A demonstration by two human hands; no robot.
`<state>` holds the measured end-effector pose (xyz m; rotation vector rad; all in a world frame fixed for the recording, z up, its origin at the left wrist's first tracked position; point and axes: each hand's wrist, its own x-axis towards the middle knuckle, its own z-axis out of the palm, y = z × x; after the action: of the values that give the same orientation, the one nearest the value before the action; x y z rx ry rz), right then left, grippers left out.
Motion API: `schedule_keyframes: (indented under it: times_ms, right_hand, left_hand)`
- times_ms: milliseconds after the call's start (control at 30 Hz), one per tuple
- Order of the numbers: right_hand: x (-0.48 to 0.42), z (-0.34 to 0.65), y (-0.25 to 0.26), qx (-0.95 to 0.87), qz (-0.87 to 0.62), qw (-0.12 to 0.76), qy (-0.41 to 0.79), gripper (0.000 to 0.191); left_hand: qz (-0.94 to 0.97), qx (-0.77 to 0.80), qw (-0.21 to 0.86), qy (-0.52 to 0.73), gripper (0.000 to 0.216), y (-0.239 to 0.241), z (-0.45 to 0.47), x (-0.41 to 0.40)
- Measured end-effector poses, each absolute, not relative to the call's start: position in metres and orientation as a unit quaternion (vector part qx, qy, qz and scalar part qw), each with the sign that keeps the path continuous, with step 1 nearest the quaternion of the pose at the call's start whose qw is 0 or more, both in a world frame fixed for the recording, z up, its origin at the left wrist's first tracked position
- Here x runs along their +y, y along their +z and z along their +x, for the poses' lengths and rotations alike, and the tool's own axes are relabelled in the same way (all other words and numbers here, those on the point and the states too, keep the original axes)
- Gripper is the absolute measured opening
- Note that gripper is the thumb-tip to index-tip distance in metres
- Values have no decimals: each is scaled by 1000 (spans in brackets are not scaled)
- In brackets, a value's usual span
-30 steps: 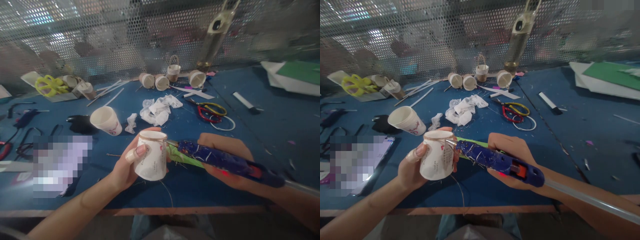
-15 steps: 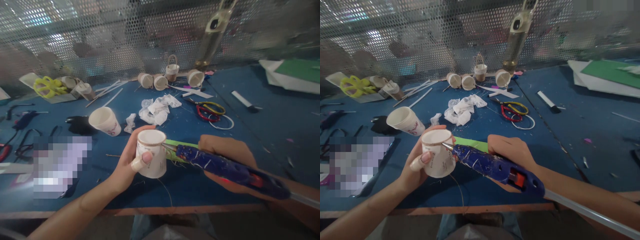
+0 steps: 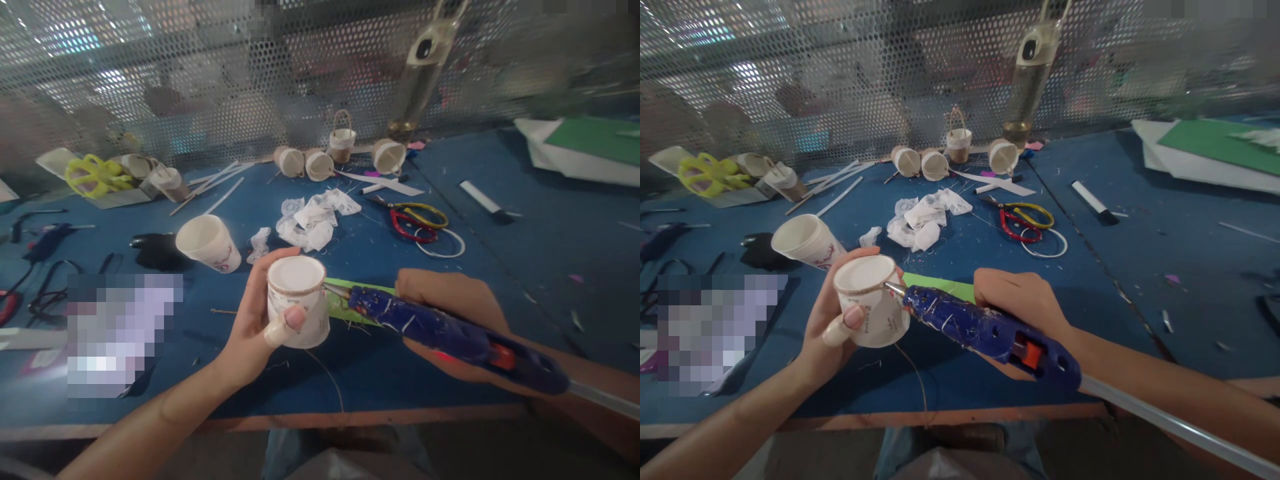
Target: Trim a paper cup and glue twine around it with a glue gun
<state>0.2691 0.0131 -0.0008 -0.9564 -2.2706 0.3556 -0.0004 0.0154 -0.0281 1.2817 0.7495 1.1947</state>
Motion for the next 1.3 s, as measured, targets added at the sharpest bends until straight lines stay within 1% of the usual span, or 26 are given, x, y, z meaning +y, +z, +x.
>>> schedule_keyframes:
  times_ms: [100, 267, 400, 533, 600, 833, 1033, 1167, 1300]
  right_hand:
    - [14, 270, -2, -871, -352, 319, 127, 23]
    - [12, 269, 3, -854, -379, 320, 157, 24]
    - [13, 270, 0, -863, -366, 317, 145, 26]
    - [15, 271, -6, -864, -351, 338, 129, 26]
    - [15, 271, -5, -865, -356, 330, 129, 25]
    - [12, 269, 5, -855, -382, 316, 154, 23]
    - [13, 270, -9, -858, -357, 347, 130, 27]
    - [13, 271, -13, -860, -358, 341, 128, 27]
    - [16, 271, -5, -859, -364, 333, 134, 25]
  left_hand:
    - [551, 317, 579, 511, 53, -28, 0, 15]
    - [552, 308, 576, 518, 53, -27, 0, 16]
    - [553, 315, 577, 511, 52, -27, 0, 16]
    - [556, 336, 567, 507, 57, -28, 0, 15]
    - [557, 332, 565, 511, 57, -29, -1, 16]
    - [545, 306, 602, 497, 58, -26, -2, 18]
    - [569, 323, 590, 473, 57, -26, -1, 18]
    - [561, 313, 592, 487, 57, -28, -1, 18]
    - [557, 281, 595, 507, 50, -30, -1, 20]
